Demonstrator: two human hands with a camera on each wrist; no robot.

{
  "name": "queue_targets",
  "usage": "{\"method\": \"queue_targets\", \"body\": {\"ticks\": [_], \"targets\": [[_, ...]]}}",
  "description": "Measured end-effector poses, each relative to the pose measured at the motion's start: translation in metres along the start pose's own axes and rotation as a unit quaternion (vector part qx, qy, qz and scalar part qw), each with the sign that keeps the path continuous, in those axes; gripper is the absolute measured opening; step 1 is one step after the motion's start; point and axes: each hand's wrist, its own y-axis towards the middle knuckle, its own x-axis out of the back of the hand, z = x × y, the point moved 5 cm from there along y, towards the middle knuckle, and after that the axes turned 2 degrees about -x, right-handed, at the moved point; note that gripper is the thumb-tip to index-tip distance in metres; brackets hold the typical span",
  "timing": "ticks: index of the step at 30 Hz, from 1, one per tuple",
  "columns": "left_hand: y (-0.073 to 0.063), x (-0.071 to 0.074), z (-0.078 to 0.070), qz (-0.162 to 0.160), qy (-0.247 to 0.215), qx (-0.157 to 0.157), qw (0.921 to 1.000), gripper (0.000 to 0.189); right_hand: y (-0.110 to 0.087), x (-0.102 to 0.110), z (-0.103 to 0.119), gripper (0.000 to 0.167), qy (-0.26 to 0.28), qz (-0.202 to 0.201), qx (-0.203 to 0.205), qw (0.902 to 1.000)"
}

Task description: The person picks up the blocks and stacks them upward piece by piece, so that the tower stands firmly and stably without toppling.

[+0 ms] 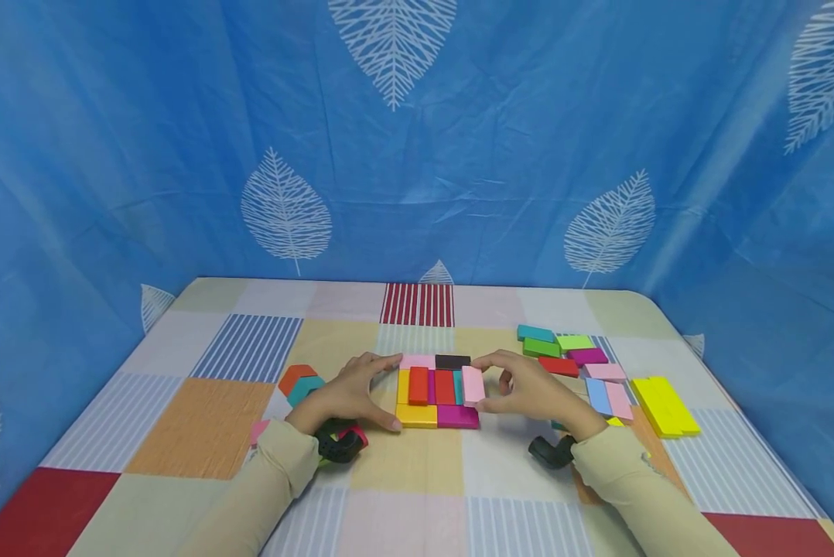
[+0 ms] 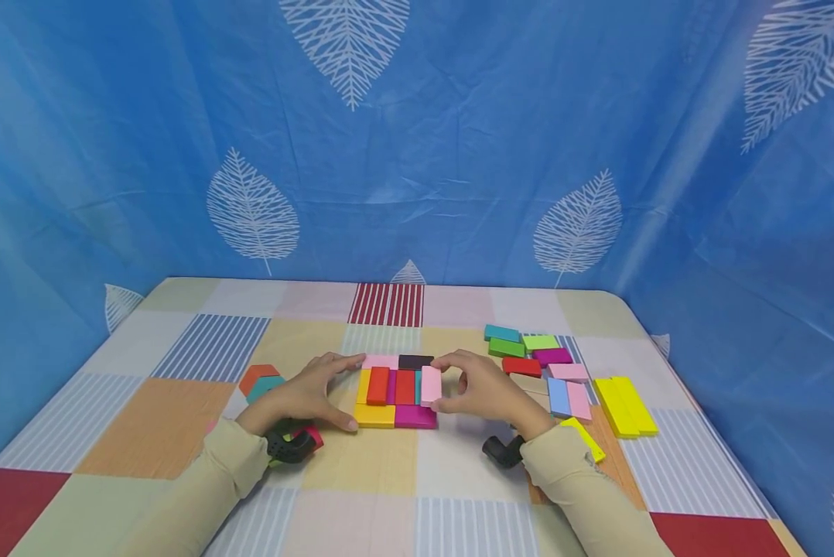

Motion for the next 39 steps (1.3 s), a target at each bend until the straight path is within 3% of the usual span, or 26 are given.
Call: {"method": "queue_targets", "body": {"ticks": [9,24,30,35,39], "targets": [[0.000,0.000,0.000,0.001,-0.002,-0.008,1.0000,0.111,0.021,-0.009,0.002,0.061,-0.018,0.006,0.002,0.9998],[-0.001,-0.002,-0.001,-0.005,0.002,0.004,1.0000,0.111,0.029,-0.019,0.004,0.062,-0.019,0.029,-0.013,0.9993],[0.000,-0.003,-0.002,-0.006,0.000,0.003,1.0000,0.111,0.019,-0.010,0.000,0.071,0.002,0.021,-0.013,0.9997],[0.000,-0.004,-0.001,-0.011,-0.002,0.007,0.9999,0.111,0.001,0.010,-0.007,0.052,0.043,-0.011,0.011,0.9989],[-0.001,-0.004,-0.002,-0.014,-0.001,0.006,0.9999,0.111,-0.020,0.032,-0.019,0.039,0.055,-0.047,-0.009,0.9974]]}}
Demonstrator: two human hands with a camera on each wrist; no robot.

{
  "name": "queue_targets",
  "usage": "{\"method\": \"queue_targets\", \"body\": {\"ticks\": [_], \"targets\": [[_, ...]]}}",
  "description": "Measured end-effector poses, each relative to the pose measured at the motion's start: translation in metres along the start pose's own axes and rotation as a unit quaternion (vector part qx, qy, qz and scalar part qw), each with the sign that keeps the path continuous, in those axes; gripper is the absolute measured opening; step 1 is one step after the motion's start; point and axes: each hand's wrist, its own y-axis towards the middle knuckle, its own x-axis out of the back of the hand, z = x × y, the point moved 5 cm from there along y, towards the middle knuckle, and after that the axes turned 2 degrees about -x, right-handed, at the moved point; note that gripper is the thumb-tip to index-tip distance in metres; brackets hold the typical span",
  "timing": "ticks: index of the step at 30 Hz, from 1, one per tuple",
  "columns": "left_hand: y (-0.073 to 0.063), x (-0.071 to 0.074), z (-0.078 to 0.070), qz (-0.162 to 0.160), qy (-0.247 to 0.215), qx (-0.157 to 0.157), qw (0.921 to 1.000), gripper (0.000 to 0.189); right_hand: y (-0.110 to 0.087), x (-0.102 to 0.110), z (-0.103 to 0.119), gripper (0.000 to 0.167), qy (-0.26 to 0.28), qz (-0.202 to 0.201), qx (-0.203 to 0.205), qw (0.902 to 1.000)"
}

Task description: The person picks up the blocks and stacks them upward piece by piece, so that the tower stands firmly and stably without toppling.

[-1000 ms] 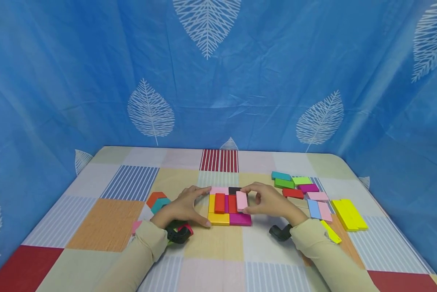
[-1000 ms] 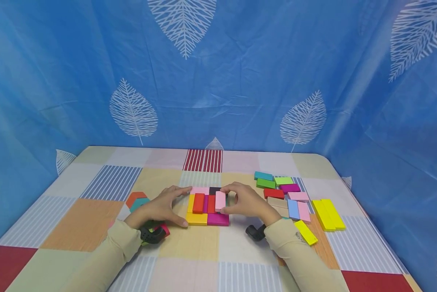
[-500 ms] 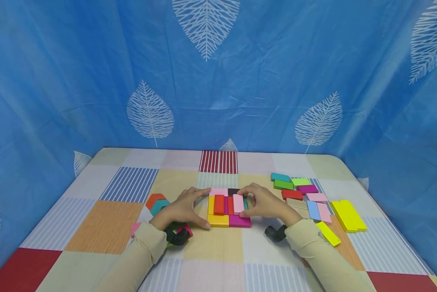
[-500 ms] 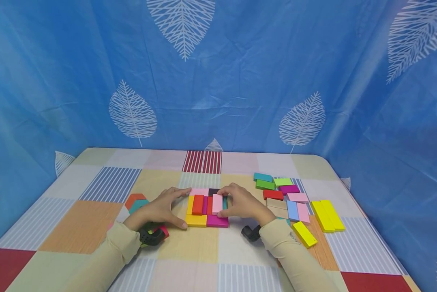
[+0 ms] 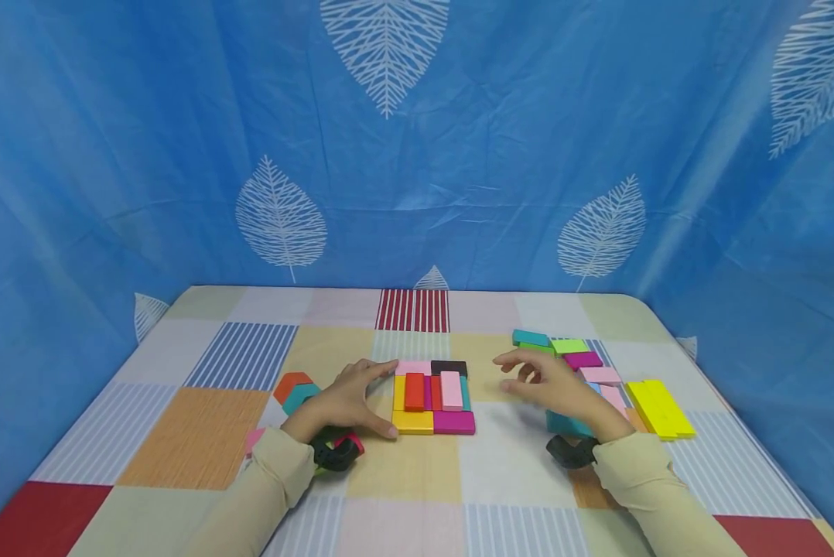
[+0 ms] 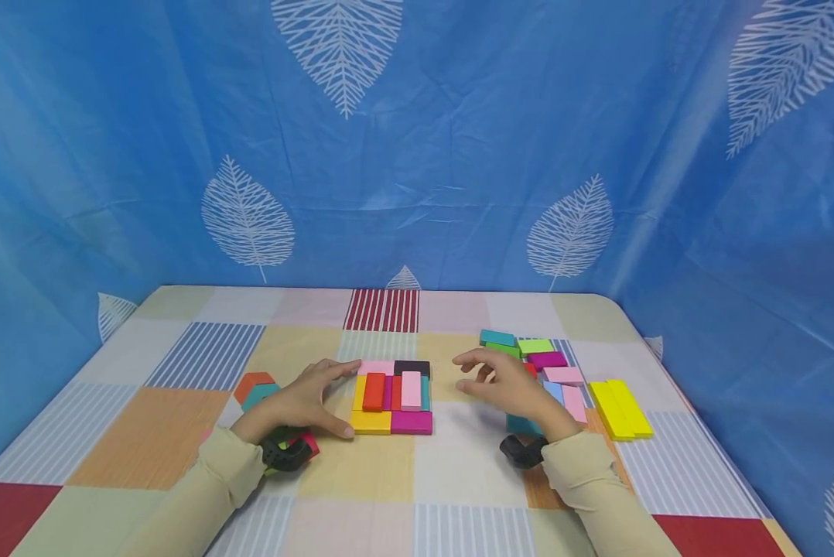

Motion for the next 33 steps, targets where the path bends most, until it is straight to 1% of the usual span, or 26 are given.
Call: {"method": "queue_targets", "body": {"ticks": [2,4,7,8,9,11,15,17,20,22,25,28,30,33], "targets": [[-0.001,0.000,0.000,0.001,0.000,-0.002,1.0000,0.111,-0.009,0.013,-0.006,0.036,-0.006,-0.021,-0.011,0.9997],[-0.001,0.000,-0.001,0.002,0.000,-0.005,1.0000,0.111,-0.020,0.026,-0.014,0.035,-0.005,-0.040,-0.033,0.9986],[-0.001,-0.001,0.000,0.003,0.001,-0.006,1.0000,0.111,-0.036,0.046,-0.027,0.031,-0.015,-0.071,-0.033,0.9968],[-0.001,-0.001,-0.001,0.003,0.002,-0.008,1.0000,0.111,-0.041,0.051,-0.032,0.031,-0.016,-0.079,-0.037,0.9961],[-0.001,-0.001,-0.001,0.003,0.004,-0.009,1.0000,0.111,-0.046,0.057,-0.037,0.031,-0.019,-0.086,-0.049,0.9949],[-0.002,-0.001,0.000,0.003,0.005,-0.008,1.0000,0.111,-0.055,0.066,-0.047,0.031,-0.042,-0.103,-0.064,0.9918],[-0.001,0.000,0.000,0.003,0.003,-0.001,1.0000,0.111,-0.072,0.084,-0.067,0.036,-0.073,-0.131,-0.122,0.9811],[-0.001,0.000,0.001,0.004,0.002,0.002,1.0000,0.111,-0.082,0.095,-0.077,0.038,-0.079,-0.147,-0.131,0.9772],[0.000,0.000,0.001,0.004,0.006,0.000,1.0000,0.111,-0.097,0.111,-0.097,0.043,-0.075,-0.158,-0.148,0.9734],[0.000,0.000,0.001,0.004,0.006,-0.004,1.0000,0.112,-0.107,0.121,-0.111,0.045,-0.072,-0.156,-0.161,0.9718],[0.000,0.000,0.000,0.005,0.006,-0.010,0.9999,0.112,-0.120,0.132,-0.131,0.052,-0.072,-0.136,-0.197,0.9683],[0.000,-0.001,0.000,0.006,0.008,-0.012,0.9999,0.112,-0.130,0.140,-0.148,0.060,-0.071,-0.102,-0.236,0.9637],[0.000,-0.001,0.000,0.005,0.008,-0.011,0.9999,0.112,-0.135,0.142,-0.157,0.070,-0.068,-0.077,-0.269,0.9575],[0.000,-0.001,0.001,0.004,0.007,-0.009,0.9999,0.111,-0.140,0.141,-0.167,0.080,-0.064,-0.045,-0.298,0.9515]]}}
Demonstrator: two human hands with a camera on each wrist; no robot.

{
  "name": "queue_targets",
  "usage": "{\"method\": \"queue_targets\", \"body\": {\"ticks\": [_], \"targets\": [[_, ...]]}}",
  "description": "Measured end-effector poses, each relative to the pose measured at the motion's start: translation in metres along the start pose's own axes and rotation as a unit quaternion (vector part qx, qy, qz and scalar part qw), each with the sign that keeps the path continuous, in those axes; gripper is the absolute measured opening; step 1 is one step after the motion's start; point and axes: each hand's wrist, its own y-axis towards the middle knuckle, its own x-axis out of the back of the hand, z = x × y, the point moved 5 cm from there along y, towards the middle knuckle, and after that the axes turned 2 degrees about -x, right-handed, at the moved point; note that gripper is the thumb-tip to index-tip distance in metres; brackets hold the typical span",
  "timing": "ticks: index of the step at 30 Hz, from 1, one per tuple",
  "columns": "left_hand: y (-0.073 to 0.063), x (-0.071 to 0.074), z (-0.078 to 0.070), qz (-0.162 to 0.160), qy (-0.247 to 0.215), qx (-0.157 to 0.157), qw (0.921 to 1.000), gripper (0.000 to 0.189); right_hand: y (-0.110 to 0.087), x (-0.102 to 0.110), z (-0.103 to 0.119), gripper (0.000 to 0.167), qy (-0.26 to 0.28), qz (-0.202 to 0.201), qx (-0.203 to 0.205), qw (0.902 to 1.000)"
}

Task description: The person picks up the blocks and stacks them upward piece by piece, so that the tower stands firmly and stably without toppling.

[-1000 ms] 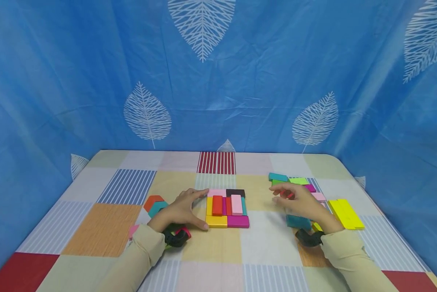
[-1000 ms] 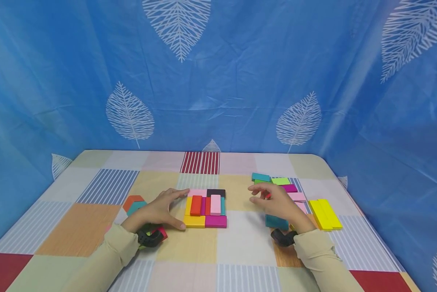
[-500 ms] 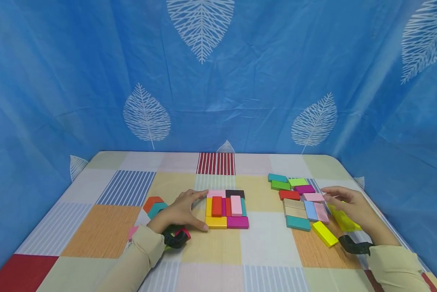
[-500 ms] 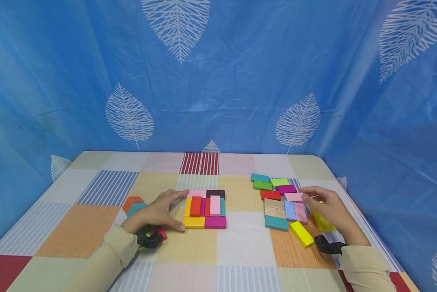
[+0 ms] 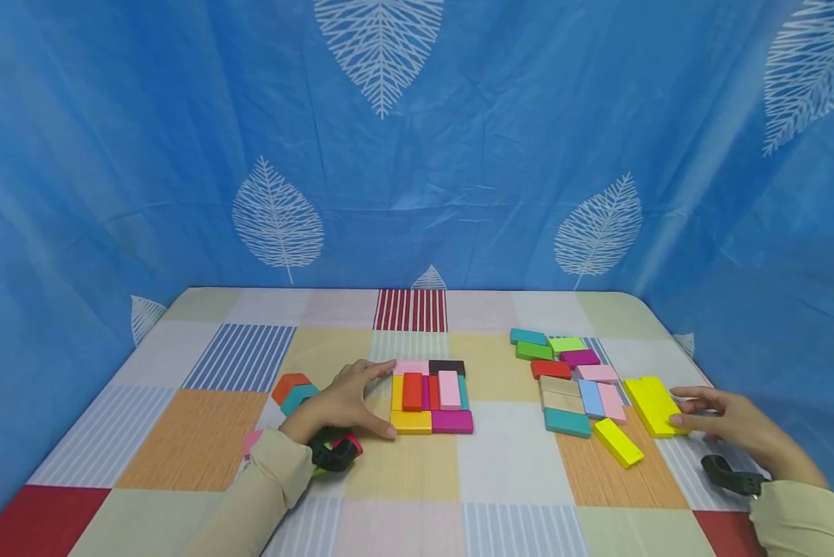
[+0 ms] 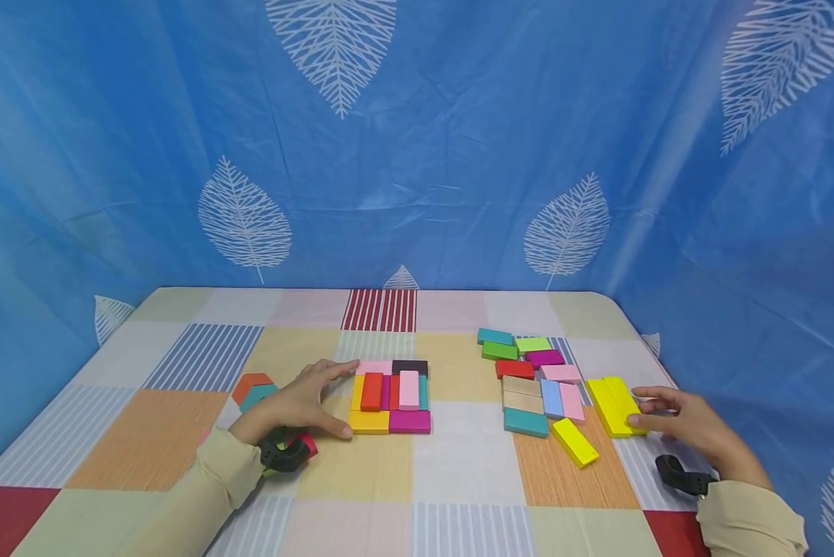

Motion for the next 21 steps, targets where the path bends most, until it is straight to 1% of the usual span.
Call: {"method": "queue_targets", "body": {"ticks": [2,4,7,11,14,17,19,21], "targets": [[0.000,0.000,0.000,0.000,0.001,-0.001,1.0000,0.111,0.000,-0.001,-0.004,0.084,-0.005,0.010,-0.010,0.9999],[0.001,0.000,0.000,0.000,0.001,-0.004,1.0000,0.111,0.000,-0.002,-0.005,0.082,-0.012,0.011,-0.004,0.9999],[0.001,0.000,0.001,-0.001,0.001,-0.002,1.0000,0.111,0.001,-0.002,-0.006,0.079,-0.024,0.004,0.007,0.9997],[-0.001,0.000,0.002,-0.001,0.001,0.002,1.0000,0.112,0.001,0.001,-0.009,0.074,-0.012,-0.024,0.018,0.9995],[-0.001,0.001,0.002,-0.001,0.002,0.000,1.0000,0.112,0.001,0.004,-0.014,0.072,-0.001,-0.048,0.013,0.9987],[-0.001,0.001,0.001,0.000,0.001,-0.005,1.0000,0.112,0.001,0.004,-0.019,0.077,-0.005,-0.052,-0.008,0.9986],[-0.001,0.001,0.001,0.000,0.002,-0.006,1.0000,0.112,0.002,0.004,-0.021,0.080,-0.017,-0.053,-0.012,0.9984],[0.000,0.001,0.000,0.001,0.001,-0.008,1.0000,0.111,0.002,0.003,-0.021,0.081,-0.026,-0.062,-0.010,0.9977]]}}
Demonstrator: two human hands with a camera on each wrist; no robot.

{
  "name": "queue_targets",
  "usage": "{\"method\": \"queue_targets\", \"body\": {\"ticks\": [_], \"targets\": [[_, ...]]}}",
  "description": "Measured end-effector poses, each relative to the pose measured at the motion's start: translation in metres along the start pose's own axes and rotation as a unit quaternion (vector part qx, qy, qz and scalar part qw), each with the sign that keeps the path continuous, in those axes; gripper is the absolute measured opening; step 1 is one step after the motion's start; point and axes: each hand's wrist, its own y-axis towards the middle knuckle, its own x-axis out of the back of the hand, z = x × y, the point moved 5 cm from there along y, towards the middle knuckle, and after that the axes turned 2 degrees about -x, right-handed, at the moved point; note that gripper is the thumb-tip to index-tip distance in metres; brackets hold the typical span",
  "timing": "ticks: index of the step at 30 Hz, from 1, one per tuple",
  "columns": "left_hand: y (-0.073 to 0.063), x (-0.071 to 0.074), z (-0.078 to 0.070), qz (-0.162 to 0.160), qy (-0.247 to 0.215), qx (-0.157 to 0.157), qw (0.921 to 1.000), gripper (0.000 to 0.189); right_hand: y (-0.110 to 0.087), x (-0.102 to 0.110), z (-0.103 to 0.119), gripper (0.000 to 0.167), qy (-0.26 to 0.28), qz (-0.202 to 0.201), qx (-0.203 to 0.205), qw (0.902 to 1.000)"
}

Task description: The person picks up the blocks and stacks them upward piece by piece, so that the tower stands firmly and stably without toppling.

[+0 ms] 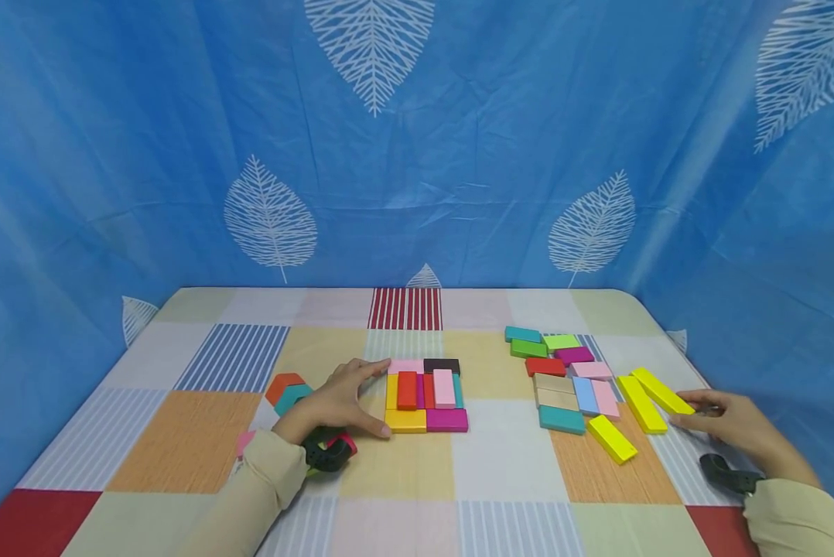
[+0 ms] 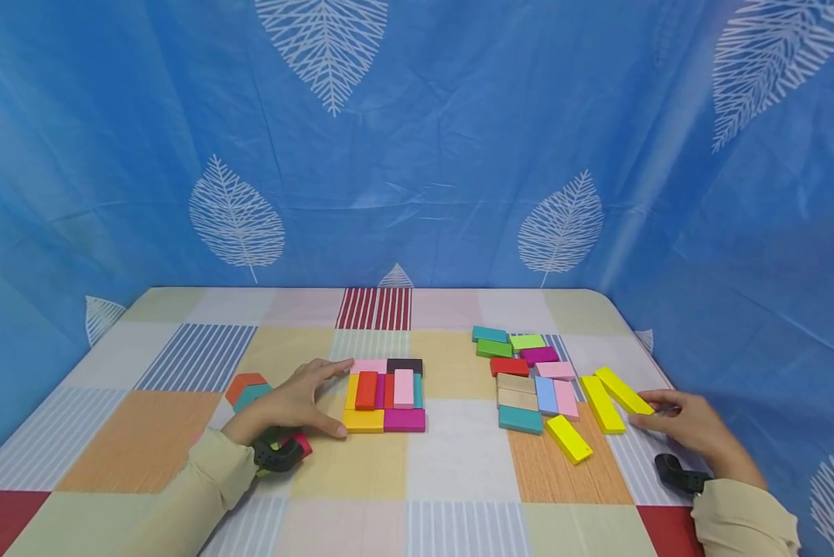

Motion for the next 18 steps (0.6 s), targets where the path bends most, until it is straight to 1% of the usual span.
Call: {"method": "queue_targets", "body": {"ticks": [3,8,10,12,18], "targets": [[0.000,0.001,0.000,0.000,0.001,-0.002,1.0000,0.111,-0.001,0.001,0.003,0.071,-0.006,-0.035,0.020,0.9992],[-0.001,0.002,0.000,0.003,-0.003,-0.004,1.0000,0.111,-0.007,0.006,0.008,0.063,0.012,-0.096,0.026,0.9950],[-0.001,0.002,0.001,0.004,-0.004,-0.003,1.0000,0.112,-0.009,0.007,0.014,0.060,0.020,-0.108,0.041,0.9930],[-0.001,0.001,0.001,0.004,-0.006,-0.002,1.0000,0.111,-0.011,0.006,0.023,0.056,0.027,-0.118,0.065,0.9906],[-0.001,0.001,0.000,0.005,-0.007,0.001,1.0000,0.111,-0.018,-0.003,0.062,0.046,0.042,-0.127,0.136,0.9816]]}}
